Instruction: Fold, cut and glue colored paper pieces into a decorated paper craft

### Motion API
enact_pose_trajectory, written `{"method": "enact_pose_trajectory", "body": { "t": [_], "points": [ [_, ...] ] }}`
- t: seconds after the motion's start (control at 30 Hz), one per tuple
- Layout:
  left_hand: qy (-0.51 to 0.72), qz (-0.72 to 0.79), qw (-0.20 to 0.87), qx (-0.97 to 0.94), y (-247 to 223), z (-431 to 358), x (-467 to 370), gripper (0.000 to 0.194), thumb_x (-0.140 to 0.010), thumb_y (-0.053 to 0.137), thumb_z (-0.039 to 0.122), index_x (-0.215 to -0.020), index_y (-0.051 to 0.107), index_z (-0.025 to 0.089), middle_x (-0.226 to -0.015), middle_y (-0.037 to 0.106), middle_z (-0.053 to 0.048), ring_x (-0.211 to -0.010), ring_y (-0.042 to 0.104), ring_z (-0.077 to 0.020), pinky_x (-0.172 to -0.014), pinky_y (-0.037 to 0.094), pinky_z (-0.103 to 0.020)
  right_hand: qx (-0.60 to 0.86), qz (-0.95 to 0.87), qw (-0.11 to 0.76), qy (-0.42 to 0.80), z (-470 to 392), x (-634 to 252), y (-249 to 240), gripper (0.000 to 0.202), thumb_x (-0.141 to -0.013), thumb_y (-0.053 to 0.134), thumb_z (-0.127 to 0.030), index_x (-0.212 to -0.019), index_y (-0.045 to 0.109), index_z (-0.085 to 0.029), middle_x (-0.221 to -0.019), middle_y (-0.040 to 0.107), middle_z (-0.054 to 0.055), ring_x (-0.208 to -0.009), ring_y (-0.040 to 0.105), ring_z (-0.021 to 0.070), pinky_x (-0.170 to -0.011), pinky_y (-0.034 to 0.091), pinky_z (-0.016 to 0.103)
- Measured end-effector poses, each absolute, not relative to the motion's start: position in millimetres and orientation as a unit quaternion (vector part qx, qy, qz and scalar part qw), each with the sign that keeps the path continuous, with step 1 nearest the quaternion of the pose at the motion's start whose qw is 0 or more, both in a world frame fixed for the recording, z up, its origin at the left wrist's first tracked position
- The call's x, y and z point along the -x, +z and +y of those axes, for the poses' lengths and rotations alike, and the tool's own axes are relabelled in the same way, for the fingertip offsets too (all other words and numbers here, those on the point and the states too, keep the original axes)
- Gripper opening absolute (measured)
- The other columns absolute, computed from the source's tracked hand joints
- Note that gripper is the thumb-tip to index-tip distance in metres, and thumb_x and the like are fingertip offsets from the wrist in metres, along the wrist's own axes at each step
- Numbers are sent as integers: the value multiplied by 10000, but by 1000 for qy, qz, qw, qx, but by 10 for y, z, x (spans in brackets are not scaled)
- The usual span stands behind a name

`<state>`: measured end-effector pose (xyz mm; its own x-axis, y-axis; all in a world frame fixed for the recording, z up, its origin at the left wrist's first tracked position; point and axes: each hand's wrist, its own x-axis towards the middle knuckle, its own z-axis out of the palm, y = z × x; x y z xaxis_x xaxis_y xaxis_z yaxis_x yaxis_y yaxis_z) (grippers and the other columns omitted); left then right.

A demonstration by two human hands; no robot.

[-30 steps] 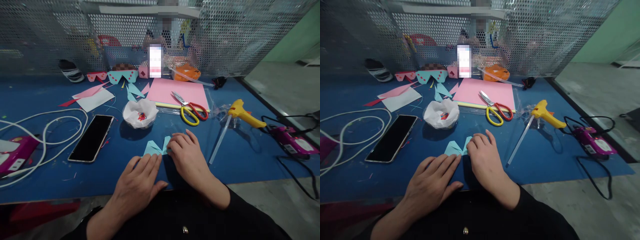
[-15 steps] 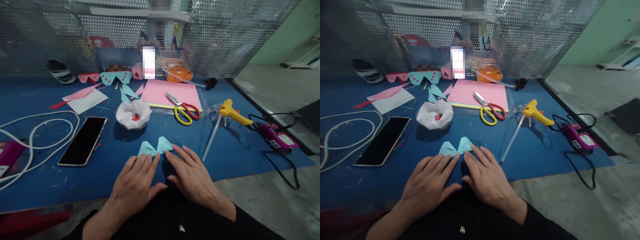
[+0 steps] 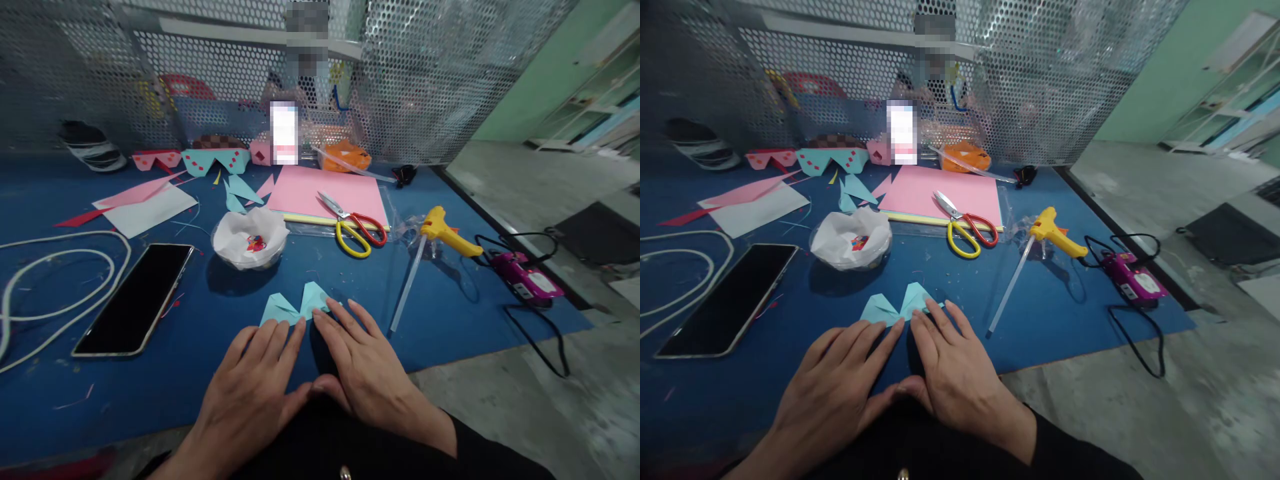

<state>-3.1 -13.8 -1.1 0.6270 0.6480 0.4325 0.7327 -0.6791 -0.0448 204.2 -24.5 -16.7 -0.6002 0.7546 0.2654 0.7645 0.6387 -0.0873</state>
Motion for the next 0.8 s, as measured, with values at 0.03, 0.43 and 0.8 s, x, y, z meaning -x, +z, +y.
{"method": "enact_pose_trajectory", "body": {
  "t": [0.03, 0.43, 0.8],
  "points": [
    [-197, -386, 109, 895, -10, -135, 29, 511, -990, 441, 474, -1212, 693, 89, -1065, 738, -138, -999, 597, -277, -913, 351, -398, 436, -889, 140, -23, -253, -2050, -170, 692, -1002, 364, -559, -1413, 456, -10, -1464, 544, 130, -1433, 344, 317, -1183, 241, 489],
    [-176, -402, 91, 894, -30, -197, 22, 510, -1001, 413, 433, -1269, 651, 71, -1121, 729, -147, -1037, 586, -282, -953, 335, -413, 471, -858, 197, -54, -316, -2034, -196, 674, -1008, 355, -546, -1402, 466, -9, -1432, 573, 151, -1431, 372, 303, -1174, 273, 463],
    [-184, -417, 152, 877, 24, -244, 41, 536, -1018, 372, 411, -1146, 693, 2, -1072, 763, -156, -1004, 621, -290, -891, 357, -425, 400, -899, 176, 29, -270, -1995, -208, 638, -1017, 384, -498, -1411, 455, -2, -1418, 579, 173, -1353, 485, 283, -1099, 419, 502]
  ]
}}
